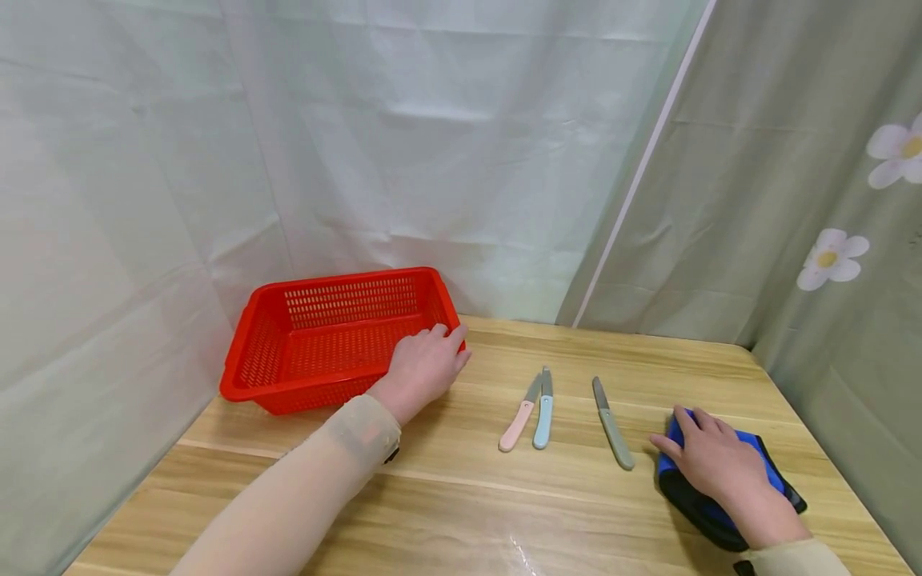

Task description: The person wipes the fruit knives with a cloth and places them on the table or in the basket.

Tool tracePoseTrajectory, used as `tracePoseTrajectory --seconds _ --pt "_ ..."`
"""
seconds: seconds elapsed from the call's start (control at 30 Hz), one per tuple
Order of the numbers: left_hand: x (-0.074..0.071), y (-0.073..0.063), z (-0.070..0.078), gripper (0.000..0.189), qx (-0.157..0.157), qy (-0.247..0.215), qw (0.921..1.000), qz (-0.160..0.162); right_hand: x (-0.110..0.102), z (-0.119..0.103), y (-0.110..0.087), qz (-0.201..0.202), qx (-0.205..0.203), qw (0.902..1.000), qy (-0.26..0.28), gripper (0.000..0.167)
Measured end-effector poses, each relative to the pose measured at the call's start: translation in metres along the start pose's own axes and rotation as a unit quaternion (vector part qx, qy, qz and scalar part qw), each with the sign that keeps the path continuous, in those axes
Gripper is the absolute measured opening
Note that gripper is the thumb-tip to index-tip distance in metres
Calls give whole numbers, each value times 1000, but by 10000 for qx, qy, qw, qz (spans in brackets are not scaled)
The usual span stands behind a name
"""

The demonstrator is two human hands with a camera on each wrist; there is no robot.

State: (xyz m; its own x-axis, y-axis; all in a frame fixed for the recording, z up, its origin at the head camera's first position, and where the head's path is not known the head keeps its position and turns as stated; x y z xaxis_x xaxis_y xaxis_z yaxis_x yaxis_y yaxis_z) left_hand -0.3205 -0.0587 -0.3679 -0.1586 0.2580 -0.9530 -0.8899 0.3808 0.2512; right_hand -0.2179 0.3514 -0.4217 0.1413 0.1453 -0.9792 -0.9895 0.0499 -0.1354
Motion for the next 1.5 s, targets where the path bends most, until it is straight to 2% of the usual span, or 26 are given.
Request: tracePoseTrajectory --seconds 0.2,0.4,0.57,0.77,1.03,1.27,1.5 --pt "-1 -4 1 41 51 -17 9999 129 3 6 -2 -161 251 9996 -33 100" --pt "-1 -8 2 44 138 53 9997 203 5 7 -1 -349 236 9991 25 97" --pt "0 -9 4 37 212 -21 9996 206 5 4 0 -279 177 9995 -6 92" --pt "1 -13 7 38 362 13 9989 313 6 3 2 -126 -22 9999 -55 83" --pt "-1 -19 14 40 502 153 9985 133 5 -3 5 -87 -161 9998 -19 73" --pt "-4 -27 18 38 901 49 9955 294 3 -9 3 139 -325 9993 -135 64" --pt "-4 -32 17 40 1045 -64 9943 175 5 -15 5 334 -442 9982 -243 62"
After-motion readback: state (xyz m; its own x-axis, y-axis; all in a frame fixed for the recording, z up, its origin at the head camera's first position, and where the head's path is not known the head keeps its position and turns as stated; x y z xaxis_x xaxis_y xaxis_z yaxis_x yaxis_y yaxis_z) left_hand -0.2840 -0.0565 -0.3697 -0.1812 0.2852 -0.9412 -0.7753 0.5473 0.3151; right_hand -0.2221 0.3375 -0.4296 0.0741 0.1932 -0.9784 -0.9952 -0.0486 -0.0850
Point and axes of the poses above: each hand's wrist, its own y-axis towards the middle knuckle, its own x-axis out of the palm, z = x × y, the point moved 4 cm from there along y, towards the middle knuckle, and after that the axes turned 11 degrees about -y, right-handed, at the moved point
